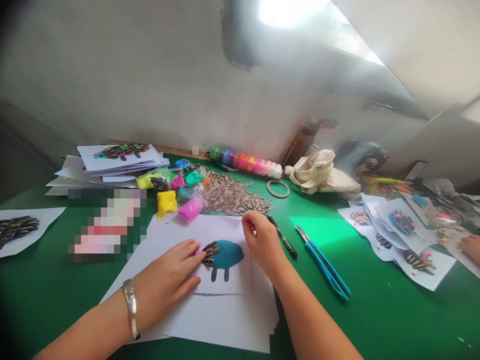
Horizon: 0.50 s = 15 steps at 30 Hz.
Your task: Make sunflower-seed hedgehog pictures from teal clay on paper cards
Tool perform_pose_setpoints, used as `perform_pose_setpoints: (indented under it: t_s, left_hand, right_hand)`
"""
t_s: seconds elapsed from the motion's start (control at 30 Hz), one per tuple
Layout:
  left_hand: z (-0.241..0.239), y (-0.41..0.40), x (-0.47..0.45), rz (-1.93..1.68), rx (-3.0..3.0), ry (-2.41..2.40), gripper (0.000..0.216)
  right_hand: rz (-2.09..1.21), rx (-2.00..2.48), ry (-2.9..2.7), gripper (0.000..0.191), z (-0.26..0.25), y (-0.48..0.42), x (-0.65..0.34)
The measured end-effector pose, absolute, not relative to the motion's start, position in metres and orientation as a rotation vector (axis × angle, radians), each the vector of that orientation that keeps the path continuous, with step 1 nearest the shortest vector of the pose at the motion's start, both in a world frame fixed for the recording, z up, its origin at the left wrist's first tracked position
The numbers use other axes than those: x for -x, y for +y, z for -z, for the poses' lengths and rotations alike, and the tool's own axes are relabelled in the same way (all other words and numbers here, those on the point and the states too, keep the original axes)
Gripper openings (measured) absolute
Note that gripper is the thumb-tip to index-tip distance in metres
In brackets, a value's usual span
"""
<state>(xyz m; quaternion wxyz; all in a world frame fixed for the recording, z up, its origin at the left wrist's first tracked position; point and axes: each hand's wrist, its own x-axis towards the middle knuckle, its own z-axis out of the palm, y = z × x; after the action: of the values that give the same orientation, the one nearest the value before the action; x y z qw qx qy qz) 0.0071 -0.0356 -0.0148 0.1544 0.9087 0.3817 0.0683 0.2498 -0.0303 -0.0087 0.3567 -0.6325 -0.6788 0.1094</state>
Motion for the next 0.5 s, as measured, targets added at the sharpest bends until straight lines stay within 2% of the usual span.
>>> perform_pose_setpoints:
  t_s: [0.07, 0.2, 0.5]
  left_hand:
    - [0.009, -0.035, -0.008, -0.169, -2.596, 1.085, 0.040]
    - [0.001, -0.035, -0.010, -0.099, -2.570, 1.061, 0.039]
    - [0.006, -0.035, -0.009, -0.199, -2.579, 1.058, 0.036]
  right_hand:
    - [-0.479, 1.564, -1.728, 0.009, 0.002, -0.048, -0.238]
    - [-0.636, 1.529, -1.745, 0.010, 0.007, -0.072, -0.219]
    - [-0.249, 1.371, -2.049, 0.019, 0.027, -0.069, -0.215]
